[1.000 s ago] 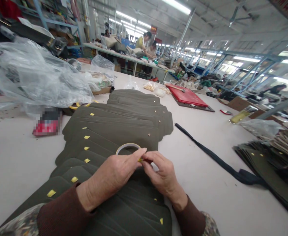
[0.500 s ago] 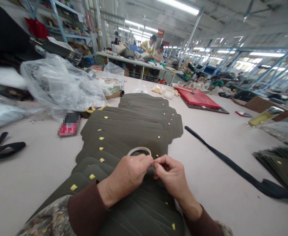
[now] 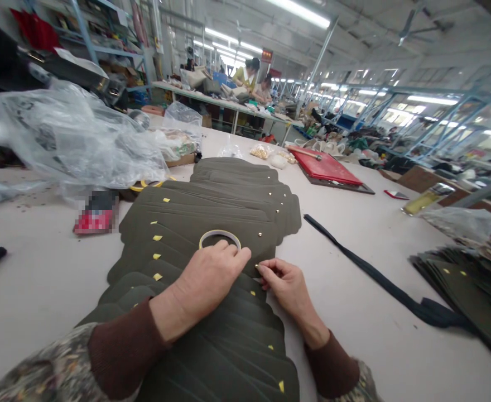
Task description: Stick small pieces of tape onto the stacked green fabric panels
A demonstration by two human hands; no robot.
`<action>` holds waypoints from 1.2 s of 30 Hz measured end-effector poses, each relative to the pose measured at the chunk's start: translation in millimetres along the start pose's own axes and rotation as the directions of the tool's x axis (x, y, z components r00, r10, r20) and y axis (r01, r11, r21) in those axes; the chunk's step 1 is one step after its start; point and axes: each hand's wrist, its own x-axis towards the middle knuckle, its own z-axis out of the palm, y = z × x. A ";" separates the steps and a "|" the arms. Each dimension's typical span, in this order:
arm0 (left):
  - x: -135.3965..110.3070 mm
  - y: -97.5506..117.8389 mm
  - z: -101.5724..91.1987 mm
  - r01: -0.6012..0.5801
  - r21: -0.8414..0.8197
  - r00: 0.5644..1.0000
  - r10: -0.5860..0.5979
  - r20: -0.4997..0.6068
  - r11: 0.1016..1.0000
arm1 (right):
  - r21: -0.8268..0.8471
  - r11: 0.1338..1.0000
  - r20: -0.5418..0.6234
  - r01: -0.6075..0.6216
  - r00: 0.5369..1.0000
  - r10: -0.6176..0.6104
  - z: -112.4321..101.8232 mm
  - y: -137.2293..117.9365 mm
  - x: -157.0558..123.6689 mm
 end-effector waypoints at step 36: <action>-18.9 24.3 9.2 -0.005 0.008 1.000 0.005 -0.005 1.000 | -0.473 0.830 0.128 0.297 0.955 -0.268 6.6 1.2 3.5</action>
